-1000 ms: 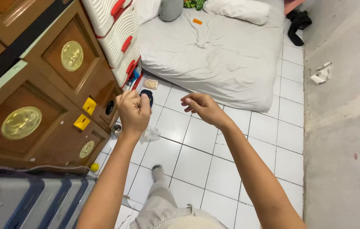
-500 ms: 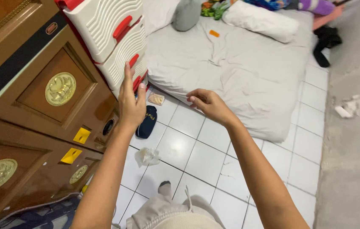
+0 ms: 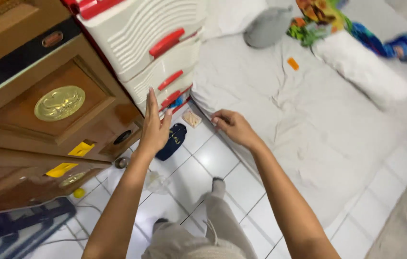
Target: Putting a guitar into its bag and folding a cloth on a bed.
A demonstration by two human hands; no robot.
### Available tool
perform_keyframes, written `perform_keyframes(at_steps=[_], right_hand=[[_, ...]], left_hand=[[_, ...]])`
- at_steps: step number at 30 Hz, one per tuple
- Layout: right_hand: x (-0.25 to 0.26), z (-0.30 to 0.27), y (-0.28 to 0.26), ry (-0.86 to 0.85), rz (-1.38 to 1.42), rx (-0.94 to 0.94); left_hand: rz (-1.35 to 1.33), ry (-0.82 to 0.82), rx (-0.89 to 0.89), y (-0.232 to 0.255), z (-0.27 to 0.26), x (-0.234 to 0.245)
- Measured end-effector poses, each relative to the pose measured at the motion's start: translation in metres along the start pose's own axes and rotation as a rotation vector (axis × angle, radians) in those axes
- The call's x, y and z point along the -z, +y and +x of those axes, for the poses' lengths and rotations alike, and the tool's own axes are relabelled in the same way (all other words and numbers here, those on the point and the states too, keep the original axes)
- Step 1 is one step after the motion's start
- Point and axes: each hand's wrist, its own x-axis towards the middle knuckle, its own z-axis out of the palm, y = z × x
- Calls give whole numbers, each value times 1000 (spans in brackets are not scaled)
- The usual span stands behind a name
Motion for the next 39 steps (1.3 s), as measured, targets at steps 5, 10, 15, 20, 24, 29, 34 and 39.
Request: perform_keyframes(at_steps=[5,10,15,20,24,29,34,39], right_hand=[[44,58,5,-145,-111,-67],[48,123,67,-224,-144,-123],[5,192,178,-251,-3,-145],[-59,235,250,-270,-22,-280],[-114,259,324,-260,10,-376],[-181,291,442,-281,-2,-446],[-247,312,565,-351,-218,-356],[-293,337,628,-437,-406,-239]], left_hand=[[5,96,196,-30,34,-61],[3,193,369,-82,23,-93],[102,225,578,-158,4,-110],[93,268,669,-250,-20,-130],[95,269,727,-331,-45,-159],[42,224,834,-418,-79,-199],[-2,168,977,-501,-115,-247],[18,167,960,-577,-133,-293]])
